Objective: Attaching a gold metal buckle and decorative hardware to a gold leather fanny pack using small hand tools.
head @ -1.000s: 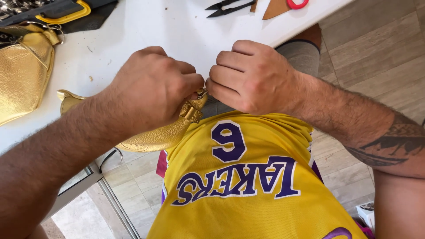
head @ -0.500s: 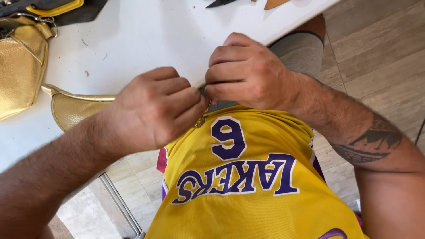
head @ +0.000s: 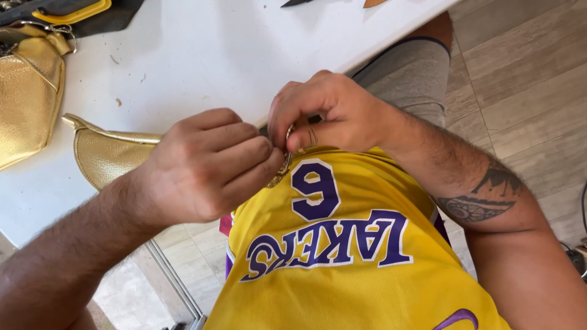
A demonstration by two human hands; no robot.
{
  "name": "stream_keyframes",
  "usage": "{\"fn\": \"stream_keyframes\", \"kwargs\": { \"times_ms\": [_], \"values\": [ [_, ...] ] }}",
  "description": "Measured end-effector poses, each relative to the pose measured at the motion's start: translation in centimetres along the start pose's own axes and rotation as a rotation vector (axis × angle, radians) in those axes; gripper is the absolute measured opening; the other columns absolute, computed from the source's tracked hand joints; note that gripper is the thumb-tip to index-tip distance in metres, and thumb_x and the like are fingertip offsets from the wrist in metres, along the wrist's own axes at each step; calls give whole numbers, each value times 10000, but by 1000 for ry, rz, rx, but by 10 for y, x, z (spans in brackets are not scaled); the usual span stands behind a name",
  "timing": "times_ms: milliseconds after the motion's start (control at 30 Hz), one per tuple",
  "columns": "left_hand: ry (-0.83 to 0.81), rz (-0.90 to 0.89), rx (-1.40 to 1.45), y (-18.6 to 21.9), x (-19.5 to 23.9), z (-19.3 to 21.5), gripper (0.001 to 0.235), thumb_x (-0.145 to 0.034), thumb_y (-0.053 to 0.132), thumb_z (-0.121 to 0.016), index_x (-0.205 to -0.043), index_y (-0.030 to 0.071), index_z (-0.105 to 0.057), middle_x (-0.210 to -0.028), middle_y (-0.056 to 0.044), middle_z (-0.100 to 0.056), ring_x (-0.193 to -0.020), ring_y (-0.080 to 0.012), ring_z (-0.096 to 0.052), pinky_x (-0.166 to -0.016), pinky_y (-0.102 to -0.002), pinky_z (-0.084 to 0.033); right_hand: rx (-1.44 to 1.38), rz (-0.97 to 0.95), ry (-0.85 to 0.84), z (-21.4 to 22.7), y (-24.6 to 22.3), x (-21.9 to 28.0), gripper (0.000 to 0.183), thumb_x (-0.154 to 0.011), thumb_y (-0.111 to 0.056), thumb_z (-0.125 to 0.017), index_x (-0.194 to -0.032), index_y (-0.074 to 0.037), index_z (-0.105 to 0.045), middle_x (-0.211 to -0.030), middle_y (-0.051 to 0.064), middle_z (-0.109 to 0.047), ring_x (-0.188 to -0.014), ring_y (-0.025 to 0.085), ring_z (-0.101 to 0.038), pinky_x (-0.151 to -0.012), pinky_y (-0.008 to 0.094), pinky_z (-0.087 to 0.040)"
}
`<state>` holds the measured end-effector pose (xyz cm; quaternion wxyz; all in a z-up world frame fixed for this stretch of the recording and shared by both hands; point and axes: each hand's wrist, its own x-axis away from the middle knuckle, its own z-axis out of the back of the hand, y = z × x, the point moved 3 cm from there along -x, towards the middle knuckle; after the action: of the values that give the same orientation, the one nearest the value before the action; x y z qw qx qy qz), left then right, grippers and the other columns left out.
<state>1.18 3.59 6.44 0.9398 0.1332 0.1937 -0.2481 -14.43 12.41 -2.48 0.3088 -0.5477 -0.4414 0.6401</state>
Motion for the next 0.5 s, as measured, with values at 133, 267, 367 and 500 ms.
{"fn": "stream_keyframes", "kwargs": {
  "times_ms": [133,267,367,500],
  "values": [
    [24,29,61,2,1,1,135,-1041,-45,-661,-906,-34,-650,-776,-85,-582,-653,-237,-568,-629,-352,-484,-136,-126,52,-6,4,4,198,-975,-192,-683,-1005,3,-670,-951,108,-712,-899,205,-699,-829,296,-571],
    [51,63,61,-1,4,0,104,-1007,-44,-733,-915,-8,-700,-775,-77,-667,-652,-211,-634,-611,-337,-513,-234,-120,83,-9,4,12,232,-954,-229,-721,-1057,-33,-652,-967,88,-691,-928,198,-680,-884,304,-569],
    [64,73,94,-3,2,5,89,-1034,-16,-674,-948,-26,-698,-802,-87,-658,-676,-232,-639,-614,-353,-466,-167,-115,102,-4,-3,10,323,-833,-127,-854,-1080,-48,-661,-1016,92,-720,-950,183,-708,-906,272,-603],
    [81,86,110,1,4,6,111,-1038,5,-639,-938,-31,-675,-814,-101,-648,-680,-251,-630,-617,-361,-451,175,-29,-1,-5,-23,-3,246,-846,-113,-827,-1021,-38,-670,-1015,101,-720,-983,259,-715,-936,387,-553]
  ]
}}
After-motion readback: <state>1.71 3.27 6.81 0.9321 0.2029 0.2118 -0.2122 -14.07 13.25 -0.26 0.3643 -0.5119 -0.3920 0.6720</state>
